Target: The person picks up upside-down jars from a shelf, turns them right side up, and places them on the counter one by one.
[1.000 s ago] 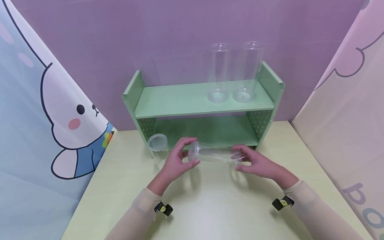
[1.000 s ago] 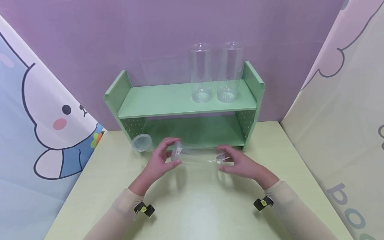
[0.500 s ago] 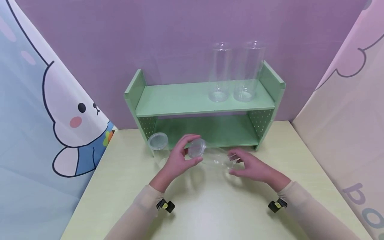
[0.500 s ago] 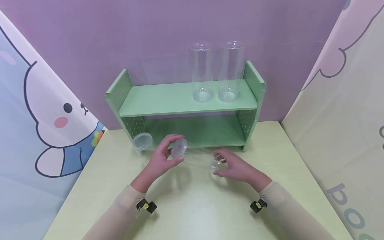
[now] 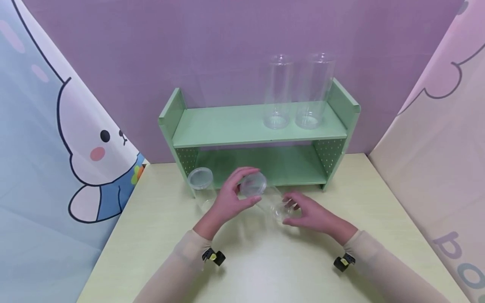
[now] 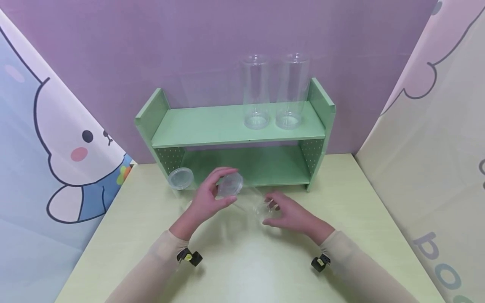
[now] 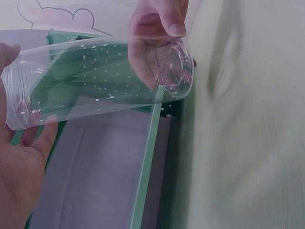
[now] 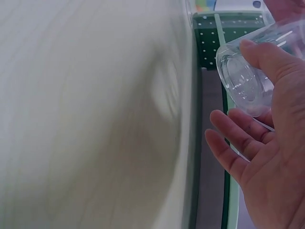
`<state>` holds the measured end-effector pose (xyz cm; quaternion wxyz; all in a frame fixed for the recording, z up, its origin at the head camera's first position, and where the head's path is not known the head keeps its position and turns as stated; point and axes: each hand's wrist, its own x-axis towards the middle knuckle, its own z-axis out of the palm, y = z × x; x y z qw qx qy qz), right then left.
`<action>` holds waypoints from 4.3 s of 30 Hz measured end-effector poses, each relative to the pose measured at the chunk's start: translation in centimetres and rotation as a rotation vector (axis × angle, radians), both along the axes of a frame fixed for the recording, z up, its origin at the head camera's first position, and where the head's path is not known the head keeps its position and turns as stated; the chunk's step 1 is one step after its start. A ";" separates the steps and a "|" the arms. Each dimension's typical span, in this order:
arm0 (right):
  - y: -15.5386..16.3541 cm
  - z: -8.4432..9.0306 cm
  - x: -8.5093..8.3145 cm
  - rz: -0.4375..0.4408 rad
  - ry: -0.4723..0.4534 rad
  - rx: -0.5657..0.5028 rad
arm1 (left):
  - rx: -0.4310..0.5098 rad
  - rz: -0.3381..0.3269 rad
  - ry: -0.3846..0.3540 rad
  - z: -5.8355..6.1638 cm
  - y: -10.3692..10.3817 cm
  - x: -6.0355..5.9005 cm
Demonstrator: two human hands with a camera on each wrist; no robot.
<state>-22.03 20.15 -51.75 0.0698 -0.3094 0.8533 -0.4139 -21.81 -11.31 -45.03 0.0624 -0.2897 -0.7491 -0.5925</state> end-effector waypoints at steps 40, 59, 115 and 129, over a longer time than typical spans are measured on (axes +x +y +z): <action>0.4 -0.7 0.4 -0.012 0.025 0.008 | -0.478 0.228 0.095 5.8 -4.3 -1.9; 0.3 -0.5 0.4 -0.003 0.043 0.025 | -0.615 0.215 0.059 5.3 -4.5 -1.7; 0.4 -0.3 0.4 -0.011 0.052 0.017 | -0.783 0.178 0.115 5.5 -5.0 -1.8; 0.9 -0.2 0.3 -0.025 0.053 -0.018 | -0.499 0.277 0.227 5.3 -8.1 -1.0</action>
